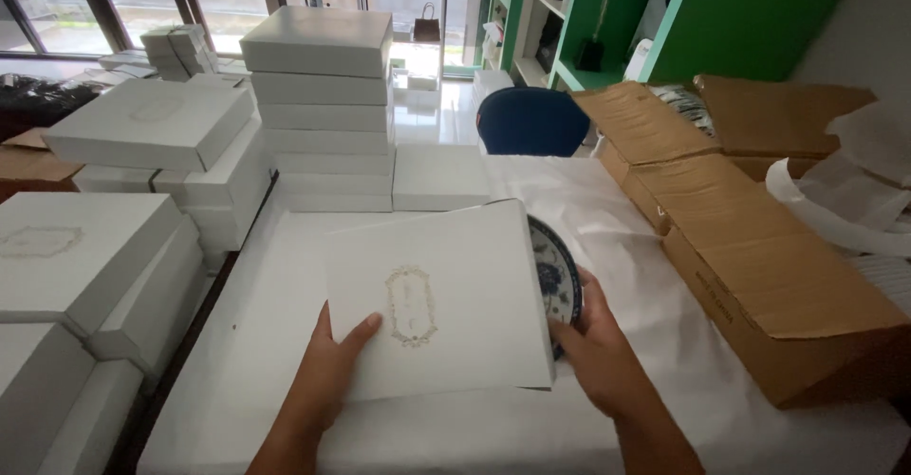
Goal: Wrapping ceramic plates in protective foam and placing them into individual gift boxes.
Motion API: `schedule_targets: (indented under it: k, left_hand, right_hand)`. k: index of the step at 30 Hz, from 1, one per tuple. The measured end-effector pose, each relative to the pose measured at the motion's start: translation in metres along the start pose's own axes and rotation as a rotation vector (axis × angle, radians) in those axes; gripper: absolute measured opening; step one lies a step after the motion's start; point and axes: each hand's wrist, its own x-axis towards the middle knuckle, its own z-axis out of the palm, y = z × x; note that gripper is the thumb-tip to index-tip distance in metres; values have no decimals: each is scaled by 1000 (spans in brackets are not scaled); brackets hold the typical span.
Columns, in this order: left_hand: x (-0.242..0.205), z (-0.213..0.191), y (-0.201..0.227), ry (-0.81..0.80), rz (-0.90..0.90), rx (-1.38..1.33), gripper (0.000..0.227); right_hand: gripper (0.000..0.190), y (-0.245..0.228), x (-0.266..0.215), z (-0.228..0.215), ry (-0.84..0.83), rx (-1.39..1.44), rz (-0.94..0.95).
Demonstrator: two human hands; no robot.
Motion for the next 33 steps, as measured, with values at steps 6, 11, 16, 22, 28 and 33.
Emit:
schedule_targets:
  k: [6,11,16,22,28,33]
  left_hand:
    - [-3,-1,-3,-64,33,-88,69]
    - [-9,4,-2,-62,-25,-8,67]
    - [-17,11,0,-111,-41,-195,61]
    - [-22,14,3,-116,-85,-292,58]
    - [-19,13,0,-73,-52,-227,65]
    - [-22,15,4,-75,-54,-217,57]
  right_hand:
    - [56,-12,1,0,-116,-103,78]
    - [52,-24,-3,10,-150,-136,194]
    - [41,20,24,-4,-304,157,2]
    - [27,22,41,-13,-304,279,140]
    - [23,29,56,-21,-305,403,278]
    - [30,40,64,-30,-297,501,383]
